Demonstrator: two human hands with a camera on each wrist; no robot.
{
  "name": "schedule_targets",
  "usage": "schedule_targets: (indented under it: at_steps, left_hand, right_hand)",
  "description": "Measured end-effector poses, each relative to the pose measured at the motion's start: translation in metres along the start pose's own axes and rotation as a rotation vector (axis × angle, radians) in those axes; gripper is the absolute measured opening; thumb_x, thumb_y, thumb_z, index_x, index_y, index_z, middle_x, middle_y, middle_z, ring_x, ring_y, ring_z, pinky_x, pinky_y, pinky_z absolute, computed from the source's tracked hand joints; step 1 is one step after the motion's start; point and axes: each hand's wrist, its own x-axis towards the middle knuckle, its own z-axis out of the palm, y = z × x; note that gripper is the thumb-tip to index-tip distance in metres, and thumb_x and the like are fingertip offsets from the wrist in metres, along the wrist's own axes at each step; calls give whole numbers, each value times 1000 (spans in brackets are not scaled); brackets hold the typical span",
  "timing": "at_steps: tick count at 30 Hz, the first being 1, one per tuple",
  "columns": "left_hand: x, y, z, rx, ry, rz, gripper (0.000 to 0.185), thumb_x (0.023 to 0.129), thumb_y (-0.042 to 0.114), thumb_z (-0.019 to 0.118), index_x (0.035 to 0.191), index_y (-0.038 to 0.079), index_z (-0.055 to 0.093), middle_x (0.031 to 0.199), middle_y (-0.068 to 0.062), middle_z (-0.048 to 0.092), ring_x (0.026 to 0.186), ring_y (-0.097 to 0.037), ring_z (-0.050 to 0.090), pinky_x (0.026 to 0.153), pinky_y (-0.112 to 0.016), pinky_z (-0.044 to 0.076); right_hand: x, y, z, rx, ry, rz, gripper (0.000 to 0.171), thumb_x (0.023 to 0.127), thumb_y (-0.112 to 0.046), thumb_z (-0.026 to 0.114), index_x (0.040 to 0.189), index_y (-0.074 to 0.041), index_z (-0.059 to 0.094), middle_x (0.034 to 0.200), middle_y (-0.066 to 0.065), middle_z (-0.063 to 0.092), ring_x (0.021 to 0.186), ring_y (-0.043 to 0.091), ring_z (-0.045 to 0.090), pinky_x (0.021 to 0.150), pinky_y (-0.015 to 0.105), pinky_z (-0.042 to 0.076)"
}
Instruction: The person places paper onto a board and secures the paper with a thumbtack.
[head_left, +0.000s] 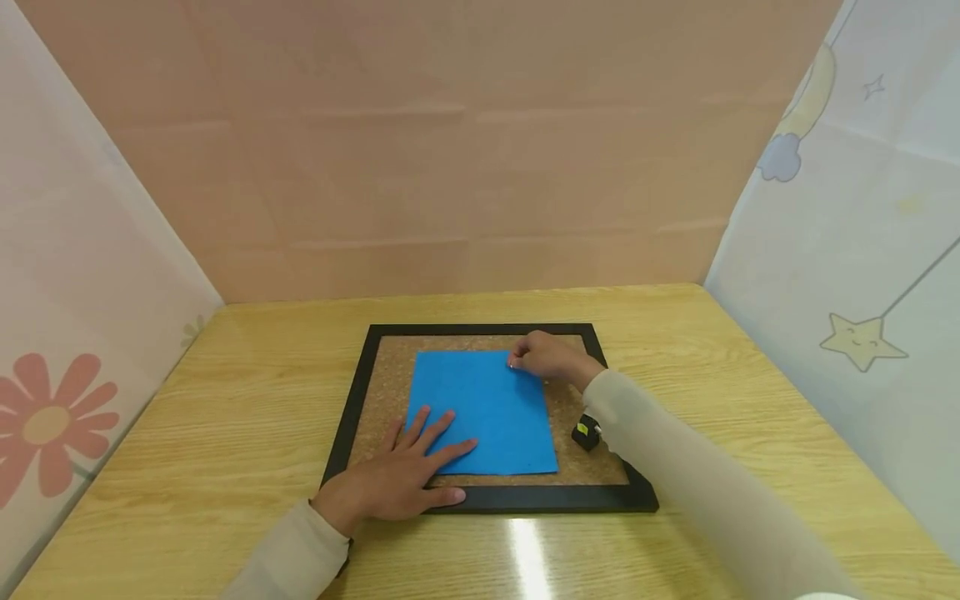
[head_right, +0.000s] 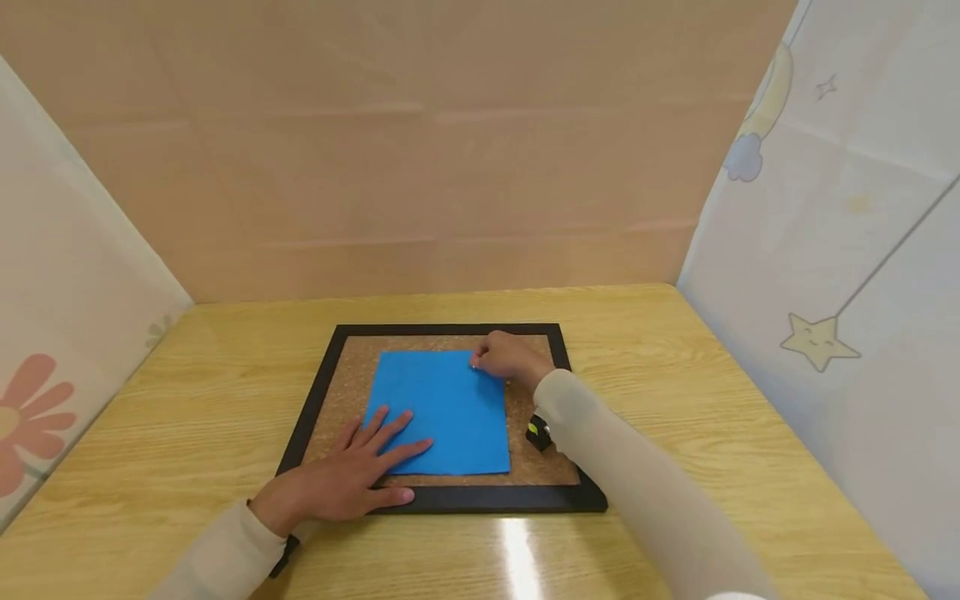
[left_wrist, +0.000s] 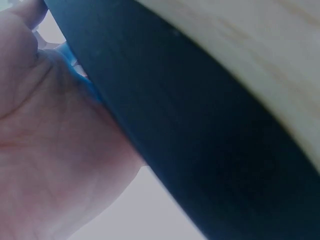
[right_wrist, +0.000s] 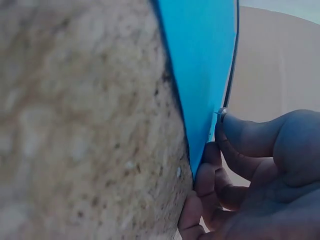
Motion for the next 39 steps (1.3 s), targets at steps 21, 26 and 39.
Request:
schedule_targets:
  at_steps: [21, 26, 39]
  left_hand:
    - [-2, 0, 3, -20, 12, 6, 64, 99, 58, 47, 157, 33, 32, 170, -9, 5, 155, -42, -7, 120, -68, -3]
    - [-2, 0, 3, -14, 10, 4, 64, 99, 58, 47, 157, 33, 32, 170, -9, 5, 155, -42, -7, 120, -69, -3]
    - [1, 2, 2, -4, 13, 3, 64, 100, 58, 47, 156, 33, 33, 169, -10, 6, 155, -42, -7, 120, -68, -4]
  right_hand:
    - [7, -1, 6, -51, 43, 32, 18, 102, -24, 58, 102, -9, 68, 93, 7, 61, 79, 21, 54, 67, 33, 44]
    - [8, 3, 7, -10, 55, 31, 16, 101, -21, 59, 93, -9, 66, 84, 6, 56, 74, 20, 51, 66, 34, 41]
    - [8, -1, 5, -85, 53, 48, 17, 98, -24, 64, 88, -10, 67, 83, 4, 58, 75, 19, 53, 65, 33, 42]
